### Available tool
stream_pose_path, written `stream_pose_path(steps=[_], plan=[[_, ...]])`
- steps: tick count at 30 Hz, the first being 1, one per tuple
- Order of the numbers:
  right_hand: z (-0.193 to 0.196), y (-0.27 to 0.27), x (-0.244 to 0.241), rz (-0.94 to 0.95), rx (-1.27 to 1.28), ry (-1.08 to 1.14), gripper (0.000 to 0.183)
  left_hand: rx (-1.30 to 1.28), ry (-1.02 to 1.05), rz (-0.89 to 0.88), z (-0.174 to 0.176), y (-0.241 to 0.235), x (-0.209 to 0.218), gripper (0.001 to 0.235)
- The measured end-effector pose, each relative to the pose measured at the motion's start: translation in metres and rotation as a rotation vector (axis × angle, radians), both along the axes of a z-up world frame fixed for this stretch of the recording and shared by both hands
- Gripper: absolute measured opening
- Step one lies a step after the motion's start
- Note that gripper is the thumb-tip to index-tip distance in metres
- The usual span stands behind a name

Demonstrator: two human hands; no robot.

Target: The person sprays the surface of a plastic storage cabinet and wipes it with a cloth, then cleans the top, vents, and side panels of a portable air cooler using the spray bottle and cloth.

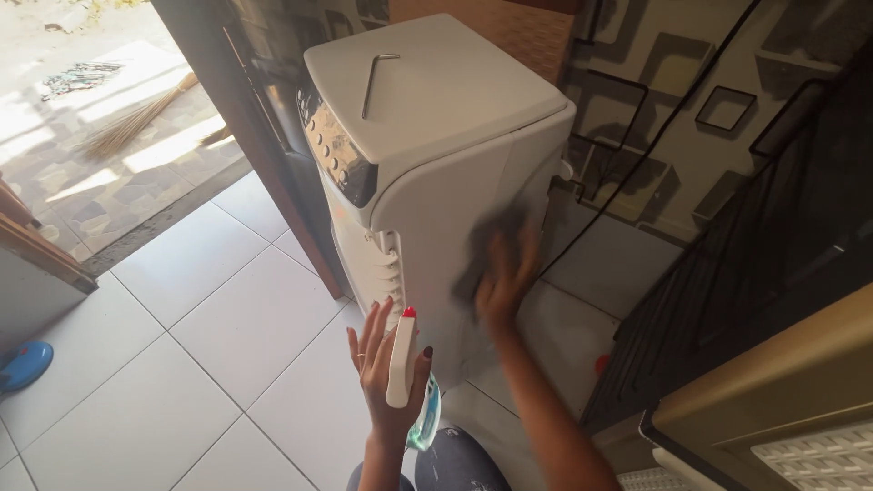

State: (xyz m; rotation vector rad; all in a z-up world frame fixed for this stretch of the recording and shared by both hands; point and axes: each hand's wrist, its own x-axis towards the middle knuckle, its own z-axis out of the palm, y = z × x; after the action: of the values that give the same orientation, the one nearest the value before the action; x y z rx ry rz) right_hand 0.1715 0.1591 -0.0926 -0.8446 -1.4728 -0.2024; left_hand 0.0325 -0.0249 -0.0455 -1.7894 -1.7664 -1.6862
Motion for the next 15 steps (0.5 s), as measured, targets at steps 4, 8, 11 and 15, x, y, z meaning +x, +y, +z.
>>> stream_pose_path(steps=[4,8,11,15], plan=[[-0.119,-0.070,0.013,0.223,-0.381,-0.246,0.069,-0.043,0.027,-0.043,-0.006,-0.006,-0.001,0.038],[-0.070,-0.054,0.029,0.236,-0.166,-0.035,0.059,-0.122,-0.146,-0.109,0.003,-0.017,-0.001,0.045],[0.034,-0.014,0.026,0.191,0.096,0.101,0.047,-0.143,-0.275,-0.094,0.007,-0.018,0.002,0.048],[0.093,-0.005,-0.018,-0.029,0.177,-0.093,0.045,-0.131,-0.349,-0.050,0.013,-0.024,0.001,0.048]])
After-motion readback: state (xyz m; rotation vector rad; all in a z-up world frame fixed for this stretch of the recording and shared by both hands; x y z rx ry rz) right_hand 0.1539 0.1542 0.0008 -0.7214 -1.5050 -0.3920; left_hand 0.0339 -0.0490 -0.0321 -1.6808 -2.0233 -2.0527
